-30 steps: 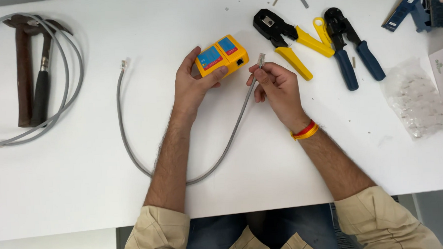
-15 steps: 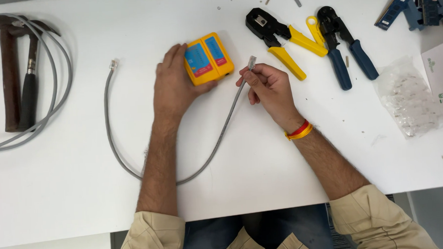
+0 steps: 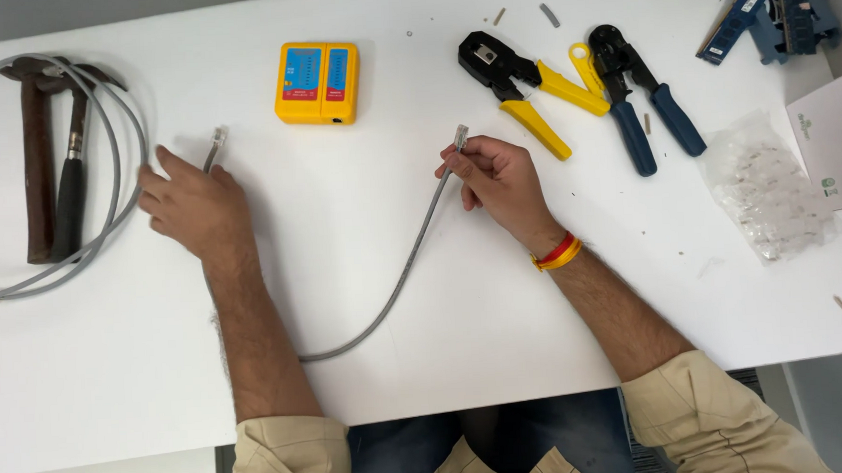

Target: The recorder prepares a network cable by stripping the outer casing, inserting the wires into an RJ45 connector, crimping it, and then testing the connection using a cable tester.

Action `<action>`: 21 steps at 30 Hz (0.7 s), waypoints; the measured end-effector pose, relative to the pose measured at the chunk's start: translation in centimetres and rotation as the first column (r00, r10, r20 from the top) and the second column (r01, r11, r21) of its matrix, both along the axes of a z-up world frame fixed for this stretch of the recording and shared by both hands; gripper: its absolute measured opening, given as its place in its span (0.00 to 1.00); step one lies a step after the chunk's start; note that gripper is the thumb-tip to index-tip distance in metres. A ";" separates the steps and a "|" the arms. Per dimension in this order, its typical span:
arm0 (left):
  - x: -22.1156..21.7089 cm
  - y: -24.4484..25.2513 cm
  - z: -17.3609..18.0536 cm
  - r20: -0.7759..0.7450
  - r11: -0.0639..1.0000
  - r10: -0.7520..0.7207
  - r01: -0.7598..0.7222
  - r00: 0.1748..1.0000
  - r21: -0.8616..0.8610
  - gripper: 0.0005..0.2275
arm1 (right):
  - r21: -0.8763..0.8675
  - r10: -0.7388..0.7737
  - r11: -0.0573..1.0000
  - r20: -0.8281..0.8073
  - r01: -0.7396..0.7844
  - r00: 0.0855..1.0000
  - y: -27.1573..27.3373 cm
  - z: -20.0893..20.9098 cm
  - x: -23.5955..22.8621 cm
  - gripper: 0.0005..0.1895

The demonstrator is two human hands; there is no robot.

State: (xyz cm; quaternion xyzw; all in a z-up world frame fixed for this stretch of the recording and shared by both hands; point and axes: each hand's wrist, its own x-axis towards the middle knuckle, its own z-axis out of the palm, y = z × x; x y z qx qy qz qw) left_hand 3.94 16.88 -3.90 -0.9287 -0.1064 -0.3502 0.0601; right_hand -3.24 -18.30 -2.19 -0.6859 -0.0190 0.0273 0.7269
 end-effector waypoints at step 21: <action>-2.6 -8.5 2.8 -0.227 0.866 -0.442 0.347 0.868 -0.362 0.12 | -0.325 -0.004 0.945 0.062 0.024 0.998 1.1 0.8 -0.9 0.09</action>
